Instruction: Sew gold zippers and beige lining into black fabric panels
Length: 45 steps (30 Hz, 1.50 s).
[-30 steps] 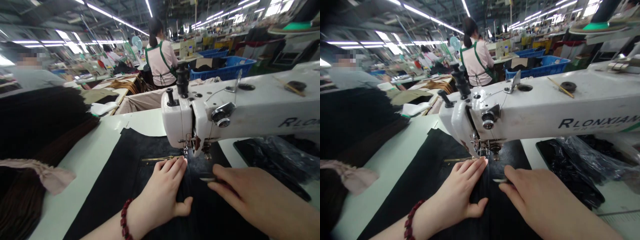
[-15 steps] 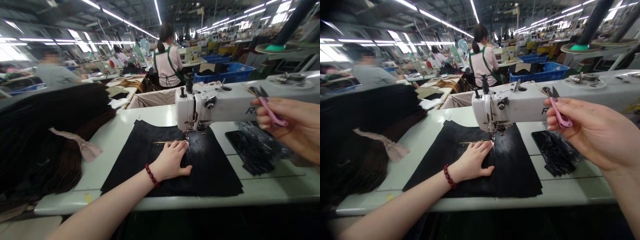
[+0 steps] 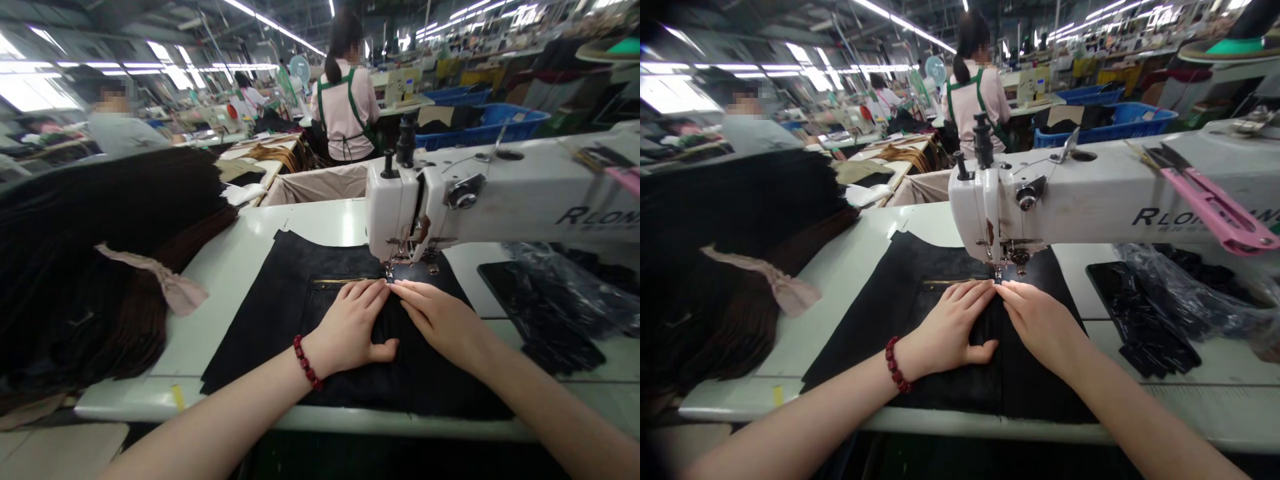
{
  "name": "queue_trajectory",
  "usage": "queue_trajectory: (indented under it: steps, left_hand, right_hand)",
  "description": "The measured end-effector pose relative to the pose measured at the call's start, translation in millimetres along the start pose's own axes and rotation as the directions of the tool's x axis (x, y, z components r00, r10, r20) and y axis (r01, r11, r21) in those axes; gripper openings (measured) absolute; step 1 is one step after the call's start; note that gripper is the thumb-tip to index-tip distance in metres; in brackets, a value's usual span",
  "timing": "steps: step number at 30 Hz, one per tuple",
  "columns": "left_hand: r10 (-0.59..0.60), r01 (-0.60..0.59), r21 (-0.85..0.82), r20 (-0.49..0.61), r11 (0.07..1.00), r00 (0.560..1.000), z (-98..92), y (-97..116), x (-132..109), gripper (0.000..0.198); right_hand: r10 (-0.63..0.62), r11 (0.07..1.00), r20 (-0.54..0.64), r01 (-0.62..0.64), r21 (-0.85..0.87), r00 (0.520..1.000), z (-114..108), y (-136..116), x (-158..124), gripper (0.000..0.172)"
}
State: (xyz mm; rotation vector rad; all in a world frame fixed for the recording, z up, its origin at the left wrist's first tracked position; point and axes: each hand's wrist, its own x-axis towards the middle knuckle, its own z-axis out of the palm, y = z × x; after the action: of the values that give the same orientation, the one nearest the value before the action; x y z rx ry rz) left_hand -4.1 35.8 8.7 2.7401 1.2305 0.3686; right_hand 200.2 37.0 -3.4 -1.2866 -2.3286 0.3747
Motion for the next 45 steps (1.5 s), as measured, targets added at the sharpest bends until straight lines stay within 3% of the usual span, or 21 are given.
queue_trajectory:
  steps: [3, 8, 21, 26, 41, 45]
  left_hand:
    - [-0.014, 0.013, -0.049, -0.02, 0.999, 1.0, 3.5, -1, -1, 0.082]
    - [-0.038, 0.036, -0.103, -0.023, 0.994, 0.999, 4.0, -2, 0, 0.082]
    - [-0.063, 0.065, -0.1, 0.021, 0.993, 0.998, 3.3, -5, 6, 0.083]
    - [-0.058, 0.059, -0.102, 0.016, 0.993, 0.998, 3.4, -7, 9, 0.081]
    - [-0.063, 0.063, -0.083, -0.003, 0.995, 0.998, 5.6, -15, 16, 0.072]
    - [-0.01, 0.011, -0.097, 0.001, 0.995, 1.0, 4.4, -16, 13, 0.063]
  right_hand:
    - [-0.007, 0.999, 0.036, 0.009, -0.038, 0.999, 2, 10, 11, 0.039]
    - [-0.023, 0.999, -0.016, 0.022, -0.038, 1.0, 0, 14, 4, 0.038]
    - [-0.045, 0.98, 0.037, 0.052, -0.192, 0.998, 4, 15, 13, 0.038]
    - [-0.084, 0.973, 0.004, 0.083, -0.216, 0.996, 5, 17, 17, 0.038]
    - [-0.156, 0.976, -0.129, 0.133, -0.171, 0.979, 14, 28, 18, 0.036]
    - [-0.128, 0.984, -0.117, 0.112, -0.14, 0.985, 15, 29, 19, 0.037]
